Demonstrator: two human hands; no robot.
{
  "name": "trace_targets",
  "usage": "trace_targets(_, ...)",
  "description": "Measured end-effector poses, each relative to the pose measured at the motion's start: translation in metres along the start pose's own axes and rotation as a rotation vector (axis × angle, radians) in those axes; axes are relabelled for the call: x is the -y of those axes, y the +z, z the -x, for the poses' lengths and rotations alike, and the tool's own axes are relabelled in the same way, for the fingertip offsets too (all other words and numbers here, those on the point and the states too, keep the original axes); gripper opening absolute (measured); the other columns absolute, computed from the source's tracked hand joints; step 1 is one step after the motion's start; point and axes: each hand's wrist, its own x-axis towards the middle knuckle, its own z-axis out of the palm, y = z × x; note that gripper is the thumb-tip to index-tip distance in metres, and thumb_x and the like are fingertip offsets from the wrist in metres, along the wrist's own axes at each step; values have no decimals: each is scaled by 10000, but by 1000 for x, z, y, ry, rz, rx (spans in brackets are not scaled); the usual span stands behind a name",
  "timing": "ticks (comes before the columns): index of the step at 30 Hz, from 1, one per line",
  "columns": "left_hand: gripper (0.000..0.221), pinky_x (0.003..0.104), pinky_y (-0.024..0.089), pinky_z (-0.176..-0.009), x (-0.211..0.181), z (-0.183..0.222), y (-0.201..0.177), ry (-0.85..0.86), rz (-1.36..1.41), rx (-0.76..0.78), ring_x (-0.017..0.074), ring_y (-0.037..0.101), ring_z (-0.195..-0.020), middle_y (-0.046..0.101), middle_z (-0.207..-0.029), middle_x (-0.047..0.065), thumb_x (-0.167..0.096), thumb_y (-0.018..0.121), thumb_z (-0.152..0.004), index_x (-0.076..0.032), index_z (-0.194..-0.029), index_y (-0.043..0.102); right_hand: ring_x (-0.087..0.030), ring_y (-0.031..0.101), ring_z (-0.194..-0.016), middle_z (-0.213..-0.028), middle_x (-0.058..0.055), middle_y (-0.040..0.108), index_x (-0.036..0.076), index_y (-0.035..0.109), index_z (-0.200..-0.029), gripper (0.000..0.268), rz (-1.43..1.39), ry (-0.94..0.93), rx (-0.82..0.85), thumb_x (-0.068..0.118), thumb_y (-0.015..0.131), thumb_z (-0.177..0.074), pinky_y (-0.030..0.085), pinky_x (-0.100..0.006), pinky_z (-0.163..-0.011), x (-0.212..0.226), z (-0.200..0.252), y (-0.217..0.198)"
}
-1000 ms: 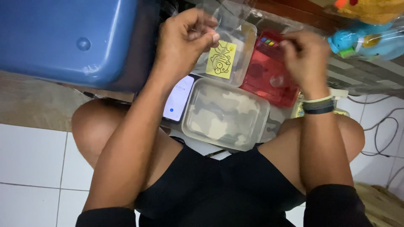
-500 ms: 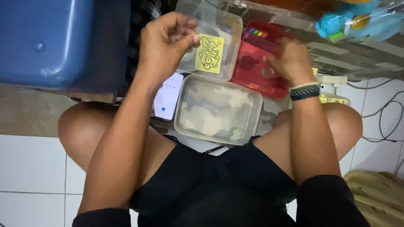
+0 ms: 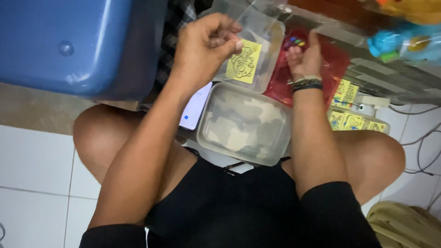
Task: Packing individual yellow stickers into small plastic bags and organizing them in a plastic container.
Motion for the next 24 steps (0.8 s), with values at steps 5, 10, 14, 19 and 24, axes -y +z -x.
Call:
trace_targets(5, 255, 188, 526, -599, -4, -4, 2, 69, -118, -29, 53, 597, -652, 738, -833, 15, 49, 791, -802, -16, -1040, 727, -224, 611, -607, -753, -113, 575, -46, 619, -1128, 573, 52, -14, -124, 368, 728, -746, 627, -397, -645, 12, -25, 8)
trace_targets(10, 294, 200, 551, -603, -7, -3, 3, 165, -146, -83, 60, 614, -652, 714, -807, 2, 50, 817, -791, -44, -1051, 719, -337, 608, -929, -1055, -190, 551, 13, 521, -1336, 893, -44, 49, -56, 403, 811, -587, 549, -530, -902, 13, -43, 7)
trace_targets(14, 236, 182, 606, -579, -14, -1, 3, 115, -109, -77, 49, 717, -643, 751, -782, -5, -11, 778, -804, -51, -1032, 729, -204, 653, -714, -829, -93, 662, 12, 651, -1025, 687, 68, 78, -131, 481, 793, -543, 579, -430, -825, 19, -22, 21)
trace_targets(19, 207, 180, 632, -610, -5, -2, 6, 124, -10, -48, 68, 728, -686, 723, -835, 22, 17, 756, -845, -20, -1039, 694, -270, 652, -1036, -1185, -126, 681, 36, 574, -1297, 934, 108, 32, -139, 529, 732, -519, 518, -480, -875, 21, -40, 14)
trace_targets(24, 154, 179, 602, -557, -4, -3, 7, 161, -171, -141, 49, 694, -625, 737, -769, -18, -80, 796, -805, -72, -930, 707, -290, 713, -1054, -1028, -88, 746, 98, 681, -1164, 588, 50, 4, -167, 385, 785, -661, 485, -597, -971, 24, -58, 6)
